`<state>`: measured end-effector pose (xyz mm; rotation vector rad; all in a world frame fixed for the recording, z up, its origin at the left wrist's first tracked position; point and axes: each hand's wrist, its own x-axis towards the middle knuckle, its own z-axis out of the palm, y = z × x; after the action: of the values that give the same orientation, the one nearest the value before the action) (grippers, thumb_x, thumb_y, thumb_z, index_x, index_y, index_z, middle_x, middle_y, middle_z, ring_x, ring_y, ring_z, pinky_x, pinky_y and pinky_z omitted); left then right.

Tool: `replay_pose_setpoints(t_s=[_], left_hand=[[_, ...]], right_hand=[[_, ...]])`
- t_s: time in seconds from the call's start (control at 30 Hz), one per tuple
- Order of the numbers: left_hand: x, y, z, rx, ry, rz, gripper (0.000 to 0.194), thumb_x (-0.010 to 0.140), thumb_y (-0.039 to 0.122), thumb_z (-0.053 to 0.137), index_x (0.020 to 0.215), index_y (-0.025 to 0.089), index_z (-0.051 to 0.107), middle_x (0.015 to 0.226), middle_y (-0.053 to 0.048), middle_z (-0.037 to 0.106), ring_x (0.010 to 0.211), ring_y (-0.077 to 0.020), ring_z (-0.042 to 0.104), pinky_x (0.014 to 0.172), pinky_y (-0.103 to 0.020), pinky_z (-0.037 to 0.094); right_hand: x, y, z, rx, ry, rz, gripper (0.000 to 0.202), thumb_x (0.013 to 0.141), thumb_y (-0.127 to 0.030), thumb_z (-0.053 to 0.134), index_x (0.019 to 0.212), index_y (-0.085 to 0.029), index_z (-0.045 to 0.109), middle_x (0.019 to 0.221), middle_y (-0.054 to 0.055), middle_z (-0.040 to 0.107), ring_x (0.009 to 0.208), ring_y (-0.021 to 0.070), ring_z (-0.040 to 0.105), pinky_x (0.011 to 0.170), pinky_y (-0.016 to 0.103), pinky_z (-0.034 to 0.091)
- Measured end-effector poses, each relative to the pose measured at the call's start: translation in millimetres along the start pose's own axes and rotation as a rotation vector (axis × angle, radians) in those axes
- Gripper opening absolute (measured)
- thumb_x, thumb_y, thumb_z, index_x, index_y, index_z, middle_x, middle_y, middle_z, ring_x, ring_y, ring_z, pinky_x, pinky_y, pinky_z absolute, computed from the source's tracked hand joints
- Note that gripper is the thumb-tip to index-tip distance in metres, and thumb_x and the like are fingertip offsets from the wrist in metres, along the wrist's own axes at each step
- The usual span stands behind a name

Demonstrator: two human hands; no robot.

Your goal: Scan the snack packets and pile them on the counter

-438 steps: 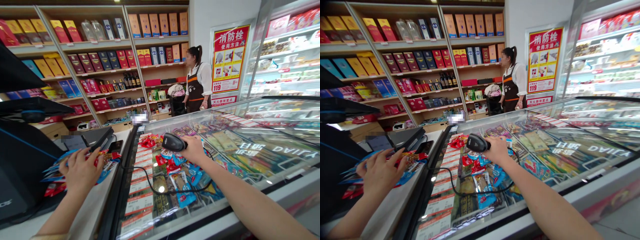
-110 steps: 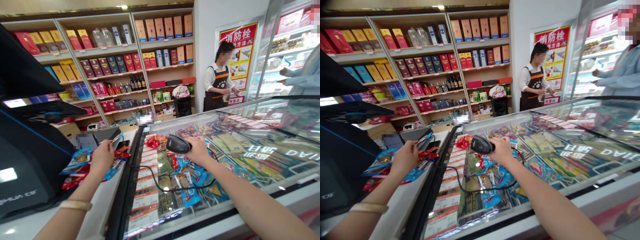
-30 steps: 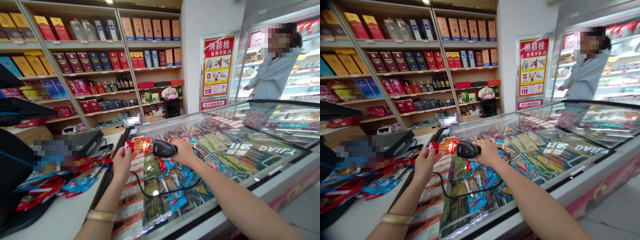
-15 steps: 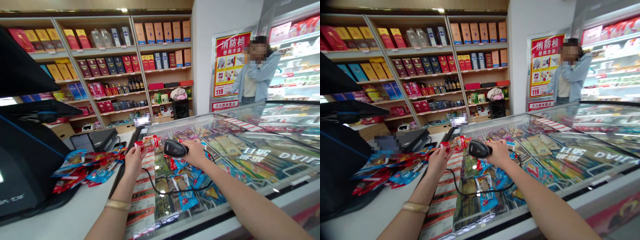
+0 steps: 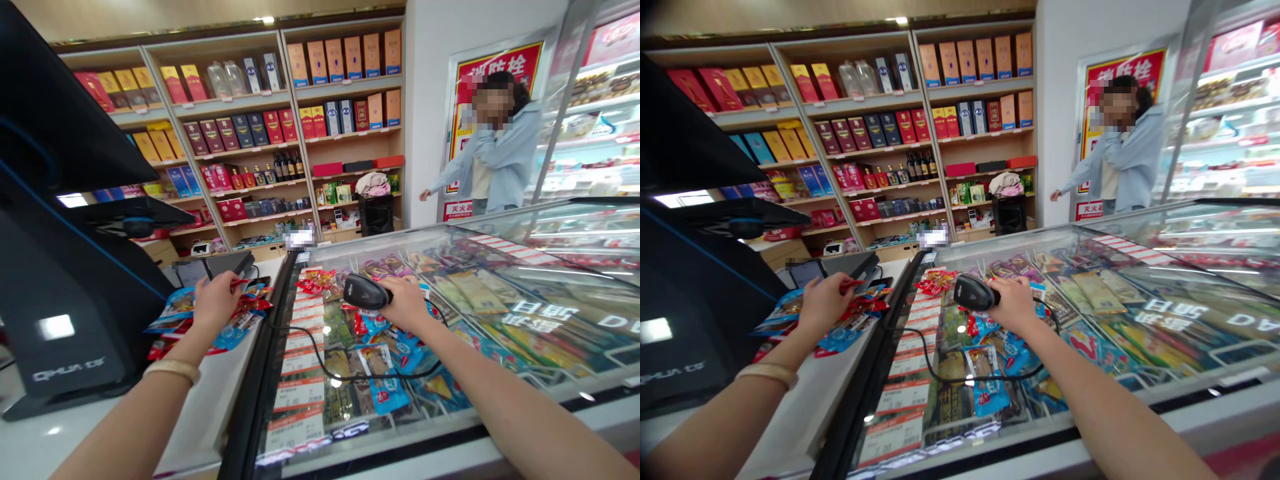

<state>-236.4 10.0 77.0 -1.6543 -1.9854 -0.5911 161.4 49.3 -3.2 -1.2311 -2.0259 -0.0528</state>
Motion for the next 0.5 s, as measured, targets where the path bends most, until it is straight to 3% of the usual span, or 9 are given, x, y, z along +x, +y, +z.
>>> replay_pose_setpoints(t_s=[0.1, 0.23, 0.37, 0.5], left_hand=[[-3.6, -9.7, 1.1, 0.246, -0.140, 0.096, 0.024, 0.083, 0.018, 0.041, 0.085, 0.020, 0.065, 0.093, -0.014, 0.076, 0.083, -0.0283, 0.071, 0.112, -0.054, 0.028], [-7.1, -10.3, 5.7, 0.344, -0.236, 0.122, 0.033, 0.085, 0.016, 0.036, 0.089, 0.019, 0.069, 0.090, -0.014, 0.076, 0.079, -0.0290, 0.071, 0.112, -0.058, 0.024], [-4.5, -6.0, 5.7, 0.338, -0.277, 0.107, 0.029, 0.080, 0.020, 0.044, 0.090, 0.021, 0.072, 0.094, -0.013, 0.077, 0.088, -0.0319, 0.071, 0.113, -0.066, 0.014], [-3.1, -1.9, 5.4, 0.292, -0.210, 0.154, 0.031, 0.080, 0.033, 0.048, 0.092, 0.021, 0.074, 0.109, -0.017, 0.075, 0.107, -0.0374, 0.064, 0.112, -0.070, 0.013]], right_hand=[[0.0, -1.5, -1.0, 0.009, 0.002, 0.002, 0.021, 0.074, -0.028, 0.068, 0.095, -0.026, 0.074, 0.098, 0.004, 0.076, 0.093, 0.0217, 0.065, 0.085, 0.035, 0.029], [0.1, -4.0, -3.7, 0.017, -0.016, 0.010, 0.020, 0.074, -0.028, 0.068, 0.093, -0.026, 0.073, 0.097, 0.002, 0.076, 0.092, 0.0211, 0.065, 0.085, 0.035, 0.028], [0.7, -5.5, -5.6, 0.000, -0.018, 0.025, 0.016, 0.075, -0.029, 0.067, 0.089, -0.024, 0.073, 0.096, 0.004, 0.076, 0.092, 0.0213, 0.064, 0.084, 0.034, 0.029], [1.7, -4.3, -6.2, 0.012, 0.003, 0.035, 0.019, 0.075, -0.030, 0.066, 0.092, -0.025, 0.074, 0.097, 0.005, 0.076, 0.093, 0.0223, 0.064, 0.084, 0.034, 0.029]])
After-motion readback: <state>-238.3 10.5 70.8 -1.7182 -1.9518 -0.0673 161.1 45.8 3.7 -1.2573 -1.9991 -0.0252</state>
